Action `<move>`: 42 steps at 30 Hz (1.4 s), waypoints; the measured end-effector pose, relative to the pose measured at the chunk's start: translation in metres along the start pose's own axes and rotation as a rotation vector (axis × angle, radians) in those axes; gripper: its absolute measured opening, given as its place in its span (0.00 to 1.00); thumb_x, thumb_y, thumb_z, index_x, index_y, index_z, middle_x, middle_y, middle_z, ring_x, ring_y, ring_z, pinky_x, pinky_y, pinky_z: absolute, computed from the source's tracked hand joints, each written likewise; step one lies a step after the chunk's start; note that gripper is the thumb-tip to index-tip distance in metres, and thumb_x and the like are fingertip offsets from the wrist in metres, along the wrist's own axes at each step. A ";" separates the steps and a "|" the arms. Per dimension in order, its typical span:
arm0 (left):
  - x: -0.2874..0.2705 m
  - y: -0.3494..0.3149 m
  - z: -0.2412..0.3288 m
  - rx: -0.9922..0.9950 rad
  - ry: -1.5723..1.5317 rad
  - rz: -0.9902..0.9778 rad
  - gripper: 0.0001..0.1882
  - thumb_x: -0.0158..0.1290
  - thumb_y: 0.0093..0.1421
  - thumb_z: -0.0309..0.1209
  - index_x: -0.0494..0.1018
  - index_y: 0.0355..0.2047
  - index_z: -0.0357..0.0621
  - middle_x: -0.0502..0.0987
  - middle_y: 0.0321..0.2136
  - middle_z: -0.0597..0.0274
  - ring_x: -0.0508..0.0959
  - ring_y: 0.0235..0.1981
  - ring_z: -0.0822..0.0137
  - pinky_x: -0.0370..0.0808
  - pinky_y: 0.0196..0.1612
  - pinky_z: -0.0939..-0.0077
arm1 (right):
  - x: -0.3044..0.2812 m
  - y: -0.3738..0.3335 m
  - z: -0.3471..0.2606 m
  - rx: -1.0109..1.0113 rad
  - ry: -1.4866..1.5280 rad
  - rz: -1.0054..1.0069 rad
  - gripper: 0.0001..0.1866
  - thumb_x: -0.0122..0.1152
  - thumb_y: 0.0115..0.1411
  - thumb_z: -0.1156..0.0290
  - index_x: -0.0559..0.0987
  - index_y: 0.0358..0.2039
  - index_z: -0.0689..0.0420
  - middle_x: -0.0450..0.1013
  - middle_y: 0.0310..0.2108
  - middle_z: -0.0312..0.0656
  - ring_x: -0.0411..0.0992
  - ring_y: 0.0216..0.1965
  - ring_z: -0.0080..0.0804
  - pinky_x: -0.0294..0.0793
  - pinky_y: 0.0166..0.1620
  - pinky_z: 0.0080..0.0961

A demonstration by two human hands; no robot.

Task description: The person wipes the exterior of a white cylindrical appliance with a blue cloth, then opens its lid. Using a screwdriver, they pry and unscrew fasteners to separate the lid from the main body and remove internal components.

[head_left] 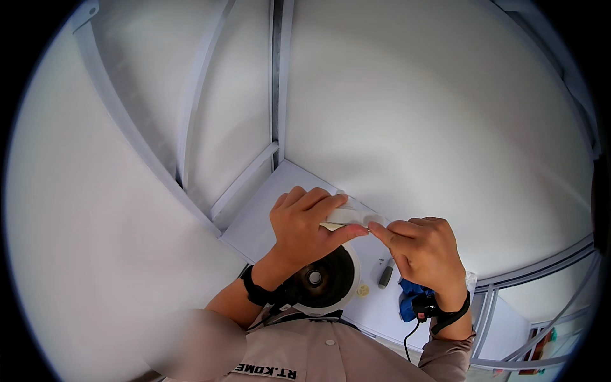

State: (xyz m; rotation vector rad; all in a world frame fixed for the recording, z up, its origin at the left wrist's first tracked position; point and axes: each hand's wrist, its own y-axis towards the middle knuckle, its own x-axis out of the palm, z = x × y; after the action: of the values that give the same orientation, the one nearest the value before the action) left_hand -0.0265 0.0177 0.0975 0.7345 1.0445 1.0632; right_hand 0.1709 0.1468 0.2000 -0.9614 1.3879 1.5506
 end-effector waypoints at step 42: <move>0.001 0.002 0.008 0.014 0.007 -0.062 0.39 0.68 0.39 0.71 0.86 0.38 0.51 0.79 0.26 0.72 0.74 0.24 0.64 0.69 0.28 0.69 | -0.019 -0.017 -0.050 0.251 -0.035 -0.081 0.29 0.65 0.48 0.79 0.86 0.55 0.53 0.72 0.29 0.35 0.71 0.19 0.31 0.70 0.22 0.29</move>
State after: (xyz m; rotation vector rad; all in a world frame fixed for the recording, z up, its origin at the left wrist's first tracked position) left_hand -0.0191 0.0192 0.1017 0.7059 1.0756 1.0064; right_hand 0.1945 0.0964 0.2062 -0.8226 1.4601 1.2914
